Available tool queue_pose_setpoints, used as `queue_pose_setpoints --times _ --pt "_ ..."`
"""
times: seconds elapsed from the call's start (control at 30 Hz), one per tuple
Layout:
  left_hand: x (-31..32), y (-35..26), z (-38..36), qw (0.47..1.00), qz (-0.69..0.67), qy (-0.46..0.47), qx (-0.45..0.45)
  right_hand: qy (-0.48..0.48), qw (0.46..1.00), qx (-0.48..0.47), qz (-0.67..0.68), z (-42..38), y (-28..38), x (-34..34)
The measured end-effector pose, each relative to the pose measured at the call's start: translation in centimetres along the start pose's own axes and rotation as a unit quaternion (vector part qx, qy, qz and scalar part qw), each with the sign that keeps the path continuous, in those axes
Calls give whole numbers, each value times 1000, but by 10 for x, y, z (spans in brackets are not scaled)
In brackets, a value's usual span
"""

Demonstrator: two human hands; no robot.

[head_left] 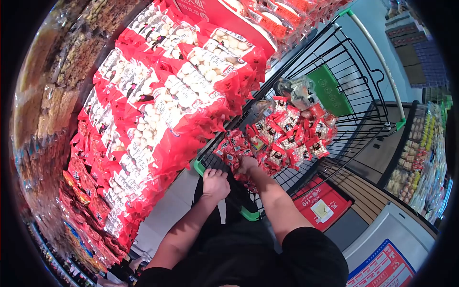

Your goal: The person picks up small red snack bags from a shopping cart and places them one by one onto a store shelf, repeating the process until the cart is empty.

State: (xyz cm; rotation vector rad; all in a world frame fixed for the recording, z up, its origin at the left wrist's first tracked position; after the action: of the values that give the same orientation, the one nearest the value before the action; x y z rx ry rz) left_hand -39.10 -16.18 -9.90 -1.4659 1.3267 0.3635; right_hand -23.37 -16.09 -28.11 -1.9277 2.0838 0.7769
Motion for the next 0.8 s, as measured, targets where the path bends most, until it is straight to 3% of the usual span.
queue_pose_setpoints --times 0.23,0.3,0.33,0.4,0.43,0.47,0.5,0.53,0.57,0.6,0.63,0.7,0.73,0.8 --pt "0 -1 -1 1000 19 18 8 -123 987 68 80 -40 -19 -4" --pt "-2 0 -3 1000 20 21 11 -184 952 123 210 -62 -31 -14" --pt "-5 0 -4 1000 6 4 29 -189 952 123 205 -72 -35 -19" --pt "-10 0 -10 999 -15 -19 45 -278 826 2 489 -98 -39 -40" --pt "-14 1 -10 992 -124 -12 37 -300 771 -33 561 -108 -39 -48" --pt "-16 2 -10 972 -231 -5 29 -284 744 3 604 -152 -24 -84" --pt "-12 5 -10 925 -377 36 -32 -283 724 -32 628 -166 -22 -94" --pt "-8 1 -7 774 -626 60 -66 -280 702 -68 651 -187 -12 -111" --pt "-3 4 -15 676 -720 95 -129 -274 687 -84 668 -212 -2 -124" --pt "-40 -15 -30 562 -795 129 -187 -276 662 -131 684 -247 24 -151" --pt "-64 -26 -43 562 -798 123 -182 -277 657 -148 686 -277 47 -170" --pt "-106 -54 -65 452 -872 174 -69 -280 645 -192 685 -320 90 -189" --pt "-120 -59 -77 453 -873 168 -64 -282 640 -218 681 -334 111 -192" --pt "-151 -73 -103 438 -879 184 31 -271 651 -218 674 -357 151 -192"
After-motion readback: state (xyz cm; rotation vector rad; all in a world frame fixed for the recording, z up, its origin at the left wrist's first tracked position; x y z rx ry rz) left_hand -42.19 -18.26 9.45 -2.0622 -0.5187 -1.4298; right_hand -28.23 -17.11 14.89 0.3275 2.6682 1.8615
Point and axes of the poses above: each hand's wrist, its own z-axis towards the middle knuckle, its own x-axis out of the palm, y = z × x, the point moved 5 cm from there along z, towards the middle knuckle, and after that the axes turned 13 degrees about -z, right-handed, at the moved point
